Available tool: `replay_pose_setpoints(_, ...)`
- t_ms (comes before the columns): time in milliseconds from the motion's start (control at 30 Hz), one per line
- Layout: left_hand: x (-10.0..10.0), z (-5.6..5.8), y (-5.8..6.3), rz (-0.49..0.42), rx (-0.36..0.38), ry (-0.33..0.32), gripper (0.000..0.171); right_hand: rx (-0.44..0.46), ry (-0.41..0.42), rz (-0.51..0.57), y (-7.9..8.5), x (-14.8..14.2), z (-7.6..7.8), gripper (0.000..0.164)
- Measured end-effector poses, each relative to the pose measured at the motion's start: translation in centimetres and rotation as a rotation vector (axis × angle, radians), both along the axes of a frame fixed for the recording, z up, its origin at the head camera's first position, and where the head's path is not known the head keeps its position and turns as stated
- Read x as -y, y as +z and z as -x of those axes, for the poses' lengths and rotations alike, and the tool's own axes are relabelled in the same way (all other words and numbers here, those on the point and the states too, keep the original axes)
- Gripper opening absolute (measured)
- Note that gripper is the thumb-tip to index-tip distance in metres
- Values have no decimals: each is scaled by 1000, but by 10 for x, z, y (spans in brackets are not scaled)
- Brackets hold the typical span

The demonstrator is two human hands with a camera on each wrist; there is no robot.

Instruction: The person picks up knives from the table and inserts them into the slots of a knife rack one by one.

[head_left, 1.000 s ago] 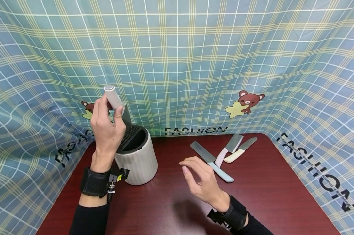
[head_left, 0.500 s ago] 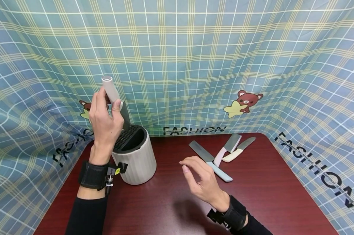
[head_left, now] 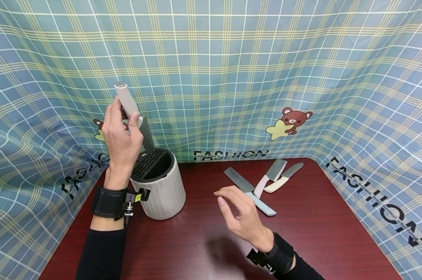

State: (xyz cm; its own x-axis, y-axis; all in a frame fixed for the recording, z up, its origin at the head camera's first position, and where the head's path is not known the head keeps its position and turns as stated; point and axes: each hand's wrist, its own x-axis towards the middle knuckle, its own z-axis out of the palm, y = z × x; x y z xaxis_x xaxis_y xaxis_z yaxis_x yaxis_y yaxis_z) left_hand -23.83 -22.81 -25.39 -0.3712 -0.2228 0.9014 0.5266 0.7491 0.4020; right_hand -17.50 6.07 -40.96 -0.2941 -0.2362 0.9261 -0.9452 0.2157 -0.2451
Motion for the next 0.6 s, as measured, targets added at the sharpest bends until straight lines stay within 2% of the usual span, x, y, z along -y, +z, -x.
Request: replay_pose_setpoints(600, 8, 2, 5, -58, 37, -20, 52, 21, -14, 4, -2, -2, -2, 25)
